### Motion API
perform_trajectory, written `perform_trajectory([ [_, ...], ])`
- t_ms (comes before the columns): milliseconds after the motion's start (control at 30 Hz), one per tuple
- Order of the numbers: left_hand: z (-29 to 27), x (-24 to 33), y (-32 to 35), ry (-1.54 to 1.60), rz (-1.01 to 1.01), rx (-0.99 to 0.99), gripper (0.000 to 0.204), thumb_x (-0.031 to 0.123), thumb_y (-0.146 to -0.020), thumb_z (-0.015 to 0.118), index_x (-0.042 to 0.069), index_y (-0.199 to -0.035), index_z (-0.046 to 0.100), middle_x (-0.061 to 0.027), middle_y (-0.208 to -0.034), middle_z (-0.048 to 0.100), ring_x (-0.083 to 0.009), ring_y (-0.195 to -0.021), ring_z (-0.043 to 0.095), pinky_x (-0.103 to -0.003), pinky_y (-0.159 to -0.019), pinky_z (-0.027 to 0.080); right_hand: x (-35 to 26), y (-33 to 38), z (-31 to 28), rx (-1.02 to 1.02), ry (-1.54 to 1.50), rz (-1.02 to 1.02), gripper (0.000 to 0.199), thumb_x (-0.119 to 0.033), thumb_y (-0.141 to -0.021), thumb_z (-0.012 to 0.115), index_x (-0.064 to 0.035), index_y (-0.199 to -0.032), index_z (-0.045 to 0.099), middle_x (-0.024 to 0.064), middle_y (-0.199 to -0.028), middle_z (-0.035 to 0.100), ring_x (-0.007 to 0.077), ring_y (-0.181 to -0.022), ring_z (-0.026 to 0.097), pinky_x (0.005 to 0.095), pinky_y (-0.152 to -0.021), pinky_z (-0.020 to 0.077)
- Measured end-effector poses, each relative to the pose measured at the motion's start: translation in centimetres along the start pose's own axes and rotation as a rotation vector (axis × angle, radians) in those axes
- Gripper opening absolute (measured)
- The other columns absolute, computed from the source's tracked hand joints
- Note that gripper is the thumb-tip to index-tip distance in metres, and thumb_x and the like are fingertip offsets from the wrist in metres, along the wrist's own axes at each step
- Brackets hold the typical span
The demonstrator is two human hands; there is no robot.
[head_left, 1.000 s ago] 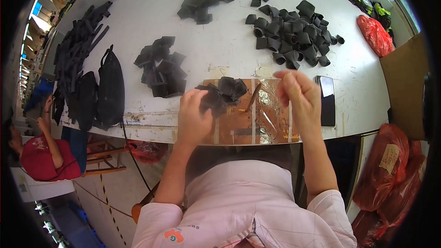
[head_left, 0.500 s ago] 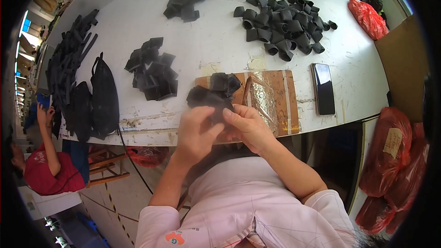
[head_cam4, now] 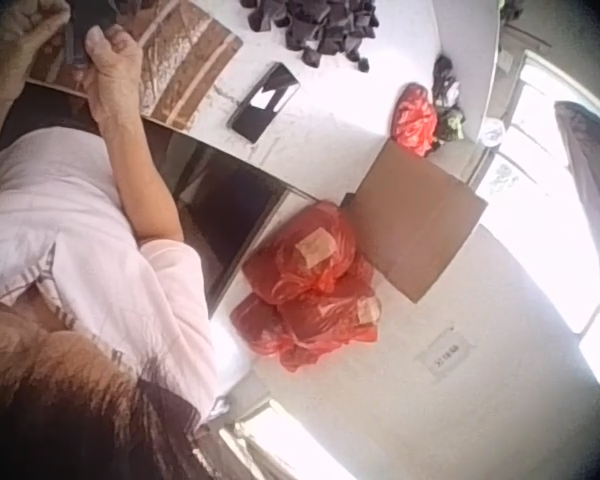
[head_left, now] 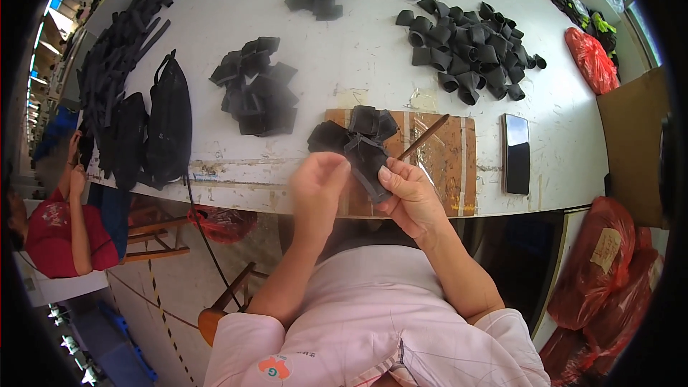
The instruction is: Manually assembling black foam parts into specific components at a workbench.
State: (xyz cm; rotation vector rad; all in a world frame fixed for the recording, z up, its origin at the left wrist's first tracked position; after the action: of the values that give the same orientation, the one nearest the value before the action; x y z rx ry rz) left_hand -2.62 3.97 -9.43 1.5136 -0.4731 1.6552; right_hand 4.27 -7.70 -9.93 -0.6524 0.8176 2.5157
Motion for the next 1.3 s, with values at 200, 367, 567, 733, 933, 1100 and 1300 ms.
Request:
perform_trajectory([
  [200,-0.4,0.2,0.6,0.017,-0.104,-0.002,0.007,0.009,-0.081,0.058,0.003,-0.085,0.057,-0.0010,-0.068,0.058,-0.0062,-0.054,0.051,-0.017,-0.049,0.039,0.9,-0.5,-1.5,-0.053,-0.100,0.024,0.022,-0.013,-0.083,0.059,0.0003,-0.099,0.054,0.0051,-0.082,0.060,0.0103,-0.064,0.056,0.0220,-0.051,0.0469],
  [367,0.1,-0.1,1.0,0.254,-0.346,-0.134,0.009,0.011,-0.081,0.057,0.002,-0.084,0.058,-0.0043,-0.067,0.058,-0.0092,-0.053,0.052,-0.021,-0.044,0.040,0.9,-0.2,-0.1,-0.025,-0.086,0.049,0.012,-0.011,-0.083,0.058,-0.0040,-0.092,0.055,0.0016,-0.084,0.059,0.0094,-0.067,0.053,0.0255,-0.054,0.0439],
  [567,0.0,-0.7,1.2,0.220,-0.286,-0.109,0.006,0.006,-0.079,0.061,0.000,-0.082,0.059,-0.0024,-0.063,0.057,-0.0064,-0.049,0.051,-0.018,-0.042,0.039,0.2,0.1,-1.2,0.180,0.959,-0.171,0.023,-0.013,-0.075,0.066,-0.0004,-0.090,0.054,0.0060,-0.079,0.059,0.0116,-0.069,0.056,0.0302,-0.055,0.0452],
  [733,1.5,1.2,2.6,-0.178,0.074,-0.144,0.006,0.004,-0.080,0.060,-0.001,-0.081,0.057,-0.0003,-0.067,0.056,-0.0047,-0.060,0.051,-0.021,-0.051,0.042,-2.3,3.7,2.1,0.266,1.381,-0.883,0.019,-0.008,-0.074,0.065,0.0013,-0.087,0.055,0.0081,-0.071,0.054,0.0149,-0.059,0.054,0.0283,-0.050,0.0426],
  [933,3.6,2.1,4.0,-0.728,0.735,0.038,0.005,-0.003,-0.078,0.058,0.000,-0.083,0.057,0.0012,-0.067,0.059,-0.0054,-0.055,0.054,-0.019,-0.051,0.044,-2.4,3.6,2.9,0.208,1.389,-0.973,0.008,-0.001,-0.073,0.060,0.0000,-0.080,0.057,0.0102,-0.071,0.052,0.0250,-0.057,0.053,0.0330,-0.051,0.0434],
  [1100,3.3,1.0,2.0,0.296,-0.075,-0.037,0.014,-0.005,-0.075,0.056,-0.001,-0.088,0.055,-0.0044,-0.070,0.058,-0.0027,-0.040,0.039,-0.017,-0.037,0.030,-2.4,3.0,1.2,0.407,1.298,-0.912,0.007,0.001,-0.071,0.058,-0.0007,-0.077,0.058,0.0067,-0.067,0.052,0.0213,-0.055,0.053,0.0316,-0.049,0.0433],
  [1300,4.1,2.5,2.5,0.354,-0.023,-0.271,0.017,-0.007,-0.074,0.053,-0.003,-0.091,0.054,-0.0073,-0.083,0.058,-0.0028,-0.042,0.039,-0.019,-0.039,0.032,-2.7,3.0,0.3,0.019,0.159,-0.143,0.005,-0.008,-0.080,0.058,-0.0044,-0.077,0.059,-0.0038,-0.065,0.053,0.0040,-0.055,0.044,0.0211,-0.045,0.0341],
])
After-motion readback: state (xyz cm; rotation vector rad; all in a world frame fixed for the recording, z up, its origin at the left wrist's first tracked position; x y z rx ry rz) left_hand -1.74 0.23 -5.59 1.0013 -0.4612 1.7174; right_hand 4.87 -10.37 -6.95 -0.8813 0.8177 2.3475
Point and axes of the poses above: each hand's wrist, its own y-axis away from the middle knuckle, its own z-axis out of the palm, x = y × z, the point moved 4 cm from there along -y, towards the middle knuckle
